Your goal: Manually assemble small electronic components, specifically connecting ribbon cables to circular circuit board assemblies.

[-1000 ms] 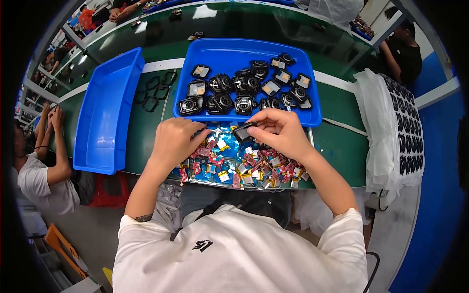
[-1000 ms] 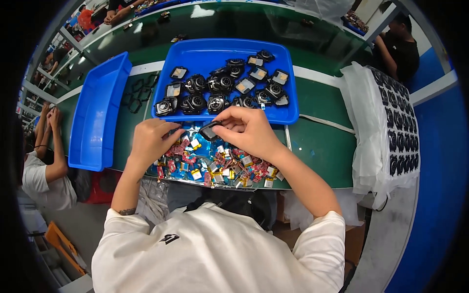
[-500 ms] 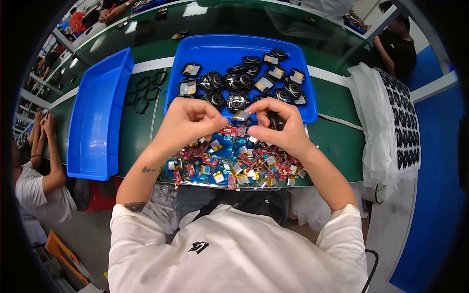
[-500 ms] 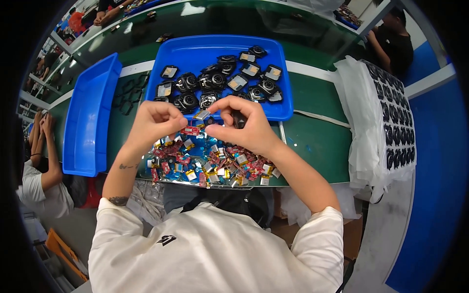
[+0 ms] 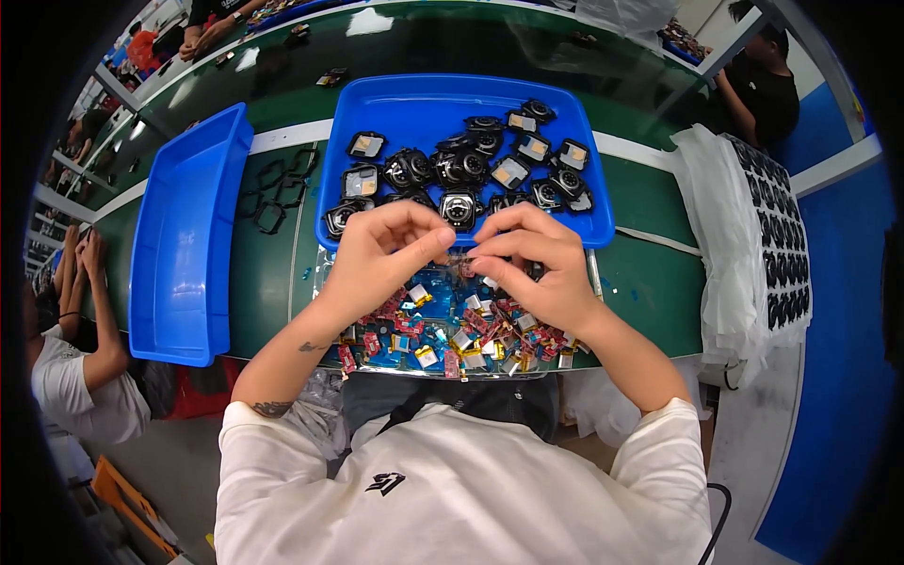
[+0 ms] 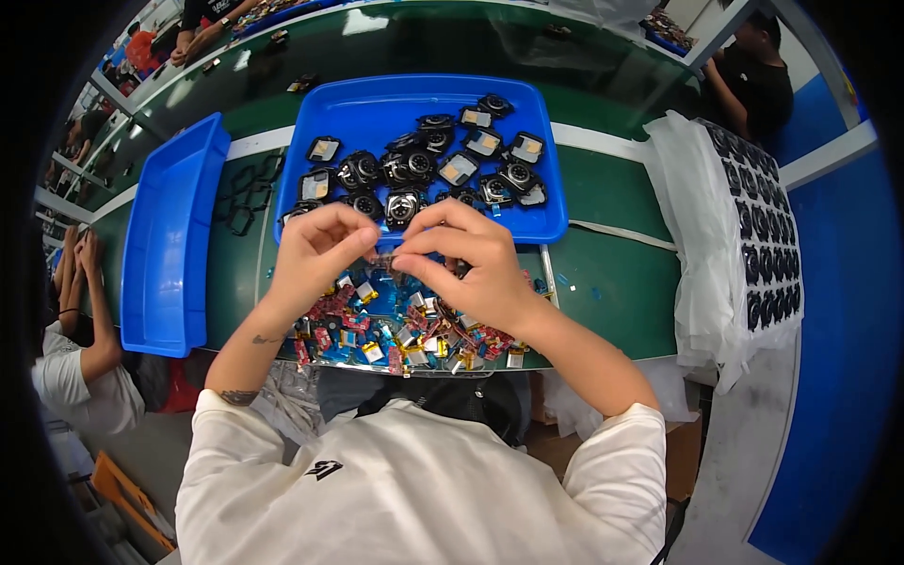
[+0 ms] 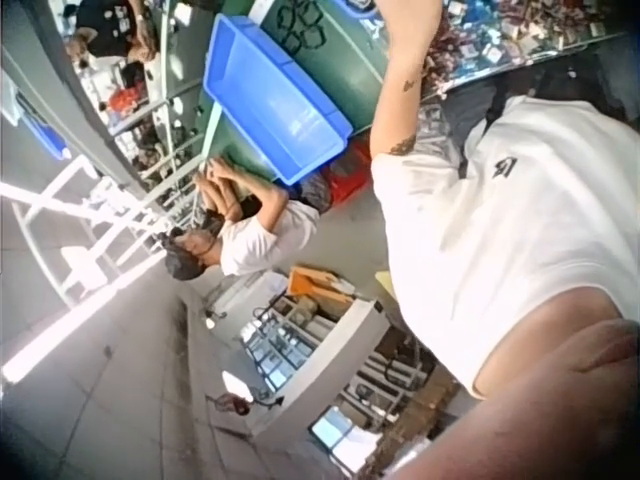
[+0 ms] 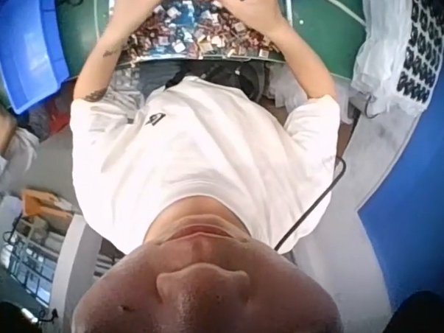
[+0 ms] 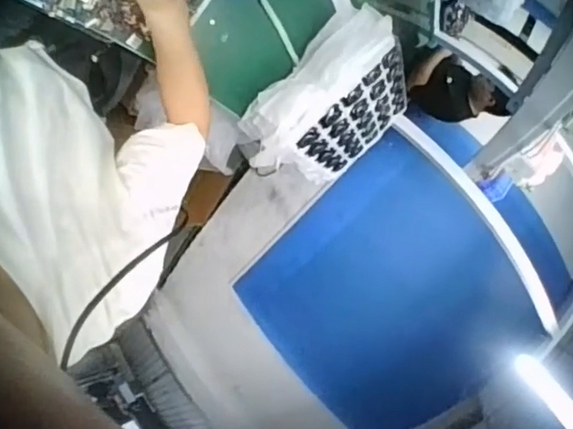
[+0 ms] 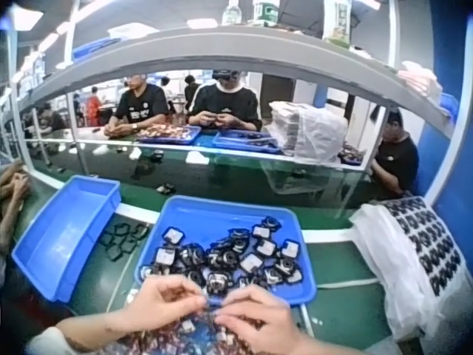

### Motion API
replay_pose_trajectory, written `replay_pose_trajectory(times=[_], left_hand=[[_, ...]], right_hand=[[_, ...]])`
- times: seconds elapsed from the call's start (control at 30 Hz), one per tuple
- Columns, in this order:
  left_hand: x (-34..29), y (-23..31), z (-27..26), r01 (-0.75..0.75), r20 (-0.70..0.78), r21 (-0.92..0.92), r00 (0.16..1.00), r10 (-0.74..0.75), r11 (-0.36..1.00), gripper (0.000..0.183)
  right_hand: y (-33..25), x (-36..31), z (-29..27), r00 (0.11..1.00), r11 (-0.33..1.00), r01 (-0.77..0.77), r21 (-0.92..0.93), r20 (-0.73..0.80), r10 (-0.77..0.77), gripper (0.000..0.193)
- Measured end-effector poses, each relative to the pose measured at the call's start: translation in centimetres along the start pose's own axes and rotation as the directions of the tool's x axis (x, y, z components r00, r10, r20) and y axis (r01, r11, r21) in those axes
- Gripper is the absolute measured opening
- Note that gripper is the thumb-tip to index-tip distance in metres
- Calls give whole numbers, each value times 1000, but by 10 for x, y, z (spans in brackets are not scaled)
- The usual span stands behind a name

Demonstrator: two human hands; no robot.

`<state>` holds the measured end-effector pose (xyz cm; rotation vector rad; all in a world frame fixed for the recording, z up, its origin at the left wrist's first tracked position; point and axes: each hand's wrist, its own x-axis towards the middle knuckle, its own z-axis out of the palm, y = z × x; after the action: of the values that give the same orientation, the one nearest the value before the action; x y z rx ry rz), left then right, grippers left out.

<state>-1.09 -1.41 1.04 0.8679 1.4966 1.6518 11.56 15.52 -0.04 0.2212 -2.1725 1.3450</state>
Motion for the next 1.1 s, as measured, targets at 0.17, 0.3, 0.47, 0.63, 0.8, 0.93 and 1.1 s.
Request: replay_pose_trajectory(times=[0.17,0.3,0.47,0.63,0.8,0.93,1.1], left_hand=[[-2,5,-4,-488,195,406,872,448,773,21],[-3,7,-5,-421,175,390,907,383,819,16],[-1,4,-8,-375,74,478,918,390,794,5],[-1,4,-6,-378,-51,424,897,439,823,11],[-4,2,-5,-533,93,537,807,583,654,18],[-1,-2,0,-558,111,535,791,602,634,7],[-5,-4,1,-502,51,517,826,561,693,10]], right_hand=[[-2,3,-4,995,996,-84,26,52,83,8],[-1,1,-5,998,999,-51,-6,46,51,8],[0,3,-6,1000,998,3,-65,-19,-5,6],[-1,8,-8,992,992,-44,-121,-120,29,6],[-6,3,-1,1000,997,-27,-79,4,28,6],[-8,-1,-1,999,987,13,-160,-32,-19,8],[-10,-1,5,989,956,144,-254,0,-149,9]])
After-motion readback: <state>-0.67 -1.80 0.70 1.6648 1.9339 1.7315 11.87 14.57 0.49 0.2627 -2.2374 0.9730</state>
